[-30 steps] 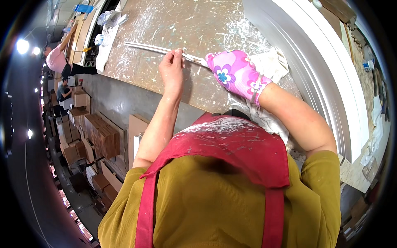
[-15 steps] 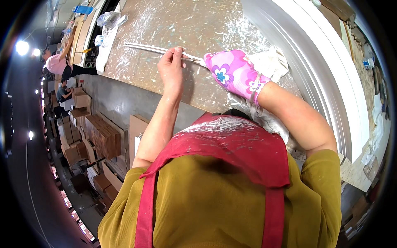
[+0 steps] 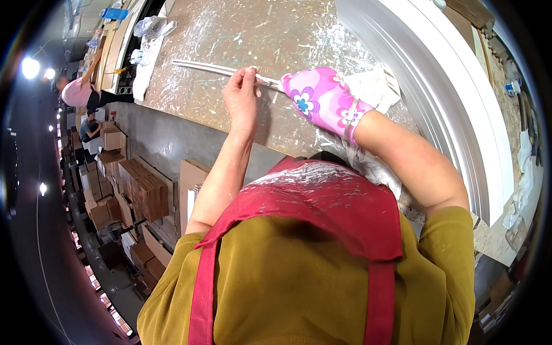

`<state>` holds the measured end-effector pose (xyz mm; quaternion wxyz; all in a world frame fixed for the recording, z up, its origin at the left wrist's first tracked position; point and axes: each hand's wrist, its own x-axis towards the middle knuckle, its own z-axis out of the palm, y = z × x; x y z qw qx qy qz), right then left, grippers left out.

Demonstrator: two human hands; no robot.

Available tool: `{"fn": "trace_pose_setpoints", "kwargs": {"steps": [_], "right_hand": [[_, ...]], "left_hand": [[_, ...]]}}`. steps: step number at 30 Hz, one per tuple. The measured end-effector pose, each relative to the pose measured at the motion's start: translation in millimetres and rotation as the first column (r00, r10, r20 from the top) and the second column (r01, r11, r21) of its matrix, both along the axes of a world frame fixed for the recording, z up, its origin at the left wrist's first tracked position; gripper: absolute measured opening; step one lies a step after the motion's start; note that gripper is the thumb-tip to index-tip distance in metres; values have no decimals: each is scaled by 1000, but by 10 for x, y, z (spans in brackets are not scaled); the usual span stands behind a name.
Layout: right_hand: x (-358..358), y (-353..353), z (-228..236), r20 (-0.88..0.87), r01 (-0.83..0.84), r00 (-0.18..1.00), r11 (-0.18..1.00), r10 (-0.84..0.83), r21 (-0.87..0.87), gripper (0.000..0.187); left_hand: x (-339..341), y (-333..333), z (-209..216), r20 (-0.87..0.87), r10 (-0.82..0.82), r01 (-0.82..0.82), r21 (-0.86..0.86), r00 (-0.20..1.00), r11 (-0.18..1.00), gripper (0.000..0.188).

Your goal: The person cleans and polishes white wood strips by wiping them with a cloth, handling them one at a time on a workbench and then placing them onto a stack.

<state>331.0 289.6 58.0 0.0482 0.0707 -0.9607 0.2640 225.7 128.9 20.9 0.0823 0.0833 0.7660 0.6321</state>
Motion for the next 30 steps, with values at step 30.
{"fn": "trace_pose_setpoints", "kwargs": {"steps": [30], "right_hand": [[251, 96, 87, 25, 0, 1000, 997, -2, 75, 18]], "left_hand": [[171, 45, -15, -129, 9, -26, -132, 992, 991, 17]]}}
